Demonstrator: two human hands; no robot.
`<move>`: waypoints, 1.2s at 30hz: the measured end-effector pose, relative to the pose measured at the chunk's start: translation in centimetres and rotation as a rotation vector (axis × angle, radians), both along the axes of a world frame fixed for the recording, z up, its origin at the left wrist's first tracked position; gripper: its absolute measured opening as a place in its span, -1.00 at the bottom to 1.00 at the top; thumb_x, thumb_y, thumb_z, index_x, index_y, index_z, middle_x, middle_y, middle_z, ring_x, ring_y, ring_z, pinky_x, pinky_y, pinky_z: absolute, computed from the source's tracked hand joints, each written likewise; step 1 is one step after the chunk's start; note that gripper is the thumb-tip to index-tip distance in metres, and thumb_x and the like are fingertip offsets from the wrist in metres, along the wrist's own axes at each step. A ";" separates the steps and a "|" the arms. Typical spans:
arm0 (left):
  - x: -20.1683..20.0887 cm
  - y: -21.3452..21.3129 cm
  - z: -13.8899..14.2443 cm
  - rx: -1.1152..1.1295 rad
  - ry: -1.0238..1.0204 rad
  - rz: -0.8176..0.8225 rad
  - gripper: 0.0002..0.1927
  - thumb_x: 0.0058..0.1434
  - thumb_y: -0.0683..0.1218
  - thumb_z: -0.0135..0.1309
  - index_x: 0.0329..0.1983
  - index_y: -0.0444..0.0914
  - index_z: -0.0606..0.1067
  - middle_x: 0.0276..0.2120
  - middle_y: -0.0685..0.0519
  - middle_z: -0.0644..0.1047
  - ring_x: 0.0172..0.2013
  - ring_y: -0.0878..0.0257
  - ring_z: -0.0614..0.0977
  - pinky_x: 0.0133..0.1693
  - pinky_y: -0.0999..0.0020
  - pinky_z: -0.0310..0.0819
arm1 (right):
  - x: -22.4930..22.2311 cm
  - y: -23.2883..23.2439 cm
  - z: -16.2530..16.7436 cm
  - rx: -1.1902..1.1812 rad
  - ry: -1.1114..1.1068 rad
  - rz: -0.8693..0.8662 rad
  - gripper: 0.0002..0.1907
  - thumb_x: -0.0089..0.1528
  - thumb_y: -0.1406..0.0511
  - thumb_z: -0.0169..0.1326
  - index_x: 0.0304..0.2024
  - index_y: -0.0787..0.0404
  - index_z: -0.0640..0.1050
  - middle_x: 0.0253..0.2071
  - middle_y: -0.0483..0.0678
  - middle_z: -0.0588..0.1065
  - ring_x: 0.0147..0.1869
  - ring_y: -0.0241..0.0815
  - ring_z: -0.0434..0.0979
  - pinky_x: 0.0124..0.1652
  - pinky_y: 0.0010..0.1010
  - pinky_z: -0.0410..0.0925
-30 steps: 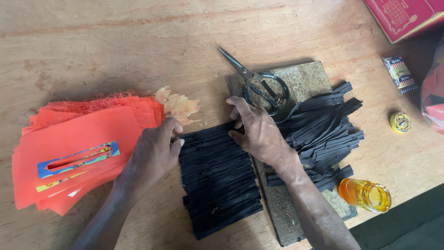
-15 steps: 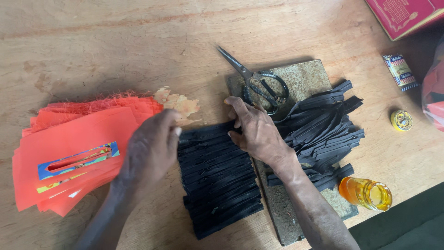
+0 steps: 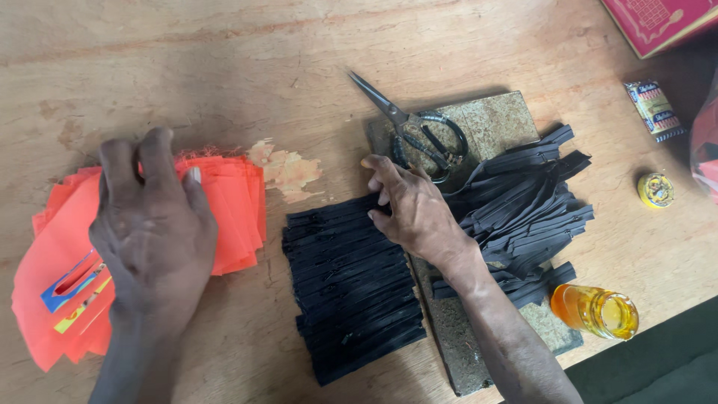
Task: The person repeatedly picks up black zipper strips, applies a yellow adhesive from a small jar to the zipper teeth using their finger, and places the treated strips into a separate pile. The process is repeated for multiple zipper strips.
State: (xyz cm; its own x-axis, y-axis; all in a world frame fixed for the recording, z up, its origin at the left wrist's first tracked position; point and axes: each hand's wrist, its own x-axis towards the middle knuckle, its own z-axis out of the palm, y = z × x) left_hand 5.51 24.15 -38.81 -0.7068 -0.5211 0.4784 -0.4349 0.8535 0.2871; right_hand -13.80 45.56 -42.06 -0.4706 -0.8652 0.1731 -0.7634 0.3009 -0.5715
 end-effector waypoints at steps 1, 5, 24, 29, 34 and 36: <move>-0.5 -0.4 0.3 0.020 0.037 -0.100 -0.64 0.33 -0.21 0.14 0.17 -0.30 0.41 -0.04 -0.24 0.51 -0.06 -0.14 0.58 -0.14 -0.04 0.50 | 0.0 0.0 0.0 0.009 -0.013 -0.007 -0.23 0.01 0.46 0.33 0.24 0.26 0.30 -0.17 -0.01 0.53 -0.22 -0.14 0.60 -0.07 -0.28 0.48; -3.2 1.7 -1.4 0.475 0.056 -0.574 -0.60 0.30 -0.26 0.03 0.21 -0.22 0.39 -0.13 -0.10 0.57 -0.08 0.04 0.65 -0.01 0.11 0.54 | 0.0 0.1 0.1 -0.005 0.034 0.008 -0.18 -0.01 0.46 0.34 0.26 0.26 0.29 -0.19 -0.01 0.53 -0.22 -0.12 0.60 0.01 -0.21 0.42; -3.7 2.6 -4.2 0.410 -0.137 -0.635 -0.64 0.18 -0.36 -0.06 0.04 -0.25 0.40 -0.27 -0.02 0.58 -0.08 0.01 0.58 0.02 0.05 0.42 | 0.4 -0.6 -0.6 0.050 0.053 -0.025 -0.16 -0.02 0.45 0.38 0.27 0.23 0.29 -0.17 0.01 0.55 -0.22 -0.11 0.63 -0.02 -0.19 0.44; -3.5 2.0 -4.5 0.403 -0.147 -0.583 -0.64 0.18 -0.34 -0.01 0.05 -0.23 0.40 -0.27 -0.07 0.57 -0.13 -0.01 0.59 -0.06 0.07 0.47 | 0.5 -0.9 -0.6 0.055 0.068 -0.028 -0.16 -0.01 0.45 0.38 0.27 0.24 0.29 -0.15 0.00 0.55 -0.22 -0.12 0.63 0.02 -0.18 0.43; -3.4 2.1 -4.9 0.443 -0.101 -0.662 -0.58 0.19 -0.36 -0.04 0.12 -0.26 0.37 -0.25 -0.06 0.59 -0.14 -0.03 0.61 -0.07 0.05 0.48 | 0.7 -0.7 -0.6 0.029 0.090 -0.006 -0.15 -0.02 0.48 0.35 0.28 0.24 0.27 -0.17 0.01 0.53 -0.23 -0.12 0.60 0.02 -0.14 0.40; -3.4 2.2 -5.2 0.446 -0.116 -0.643 -0.58 0.19 -0.35 -0.02 0.13 -0.26 0.36 -0.25 -0.07 0.60 -0.14 -0.04 0.61 -0.08 0.03 0.47 | 0.8 -0.4 -0.6 -0.030 0.147 0.022 -0.21 0.05 0.56 0.23 0.30 0.25 0.25 -0.17 0.00 0.53 -0.22 -0.12 0.60 0.05 -0.13 0.40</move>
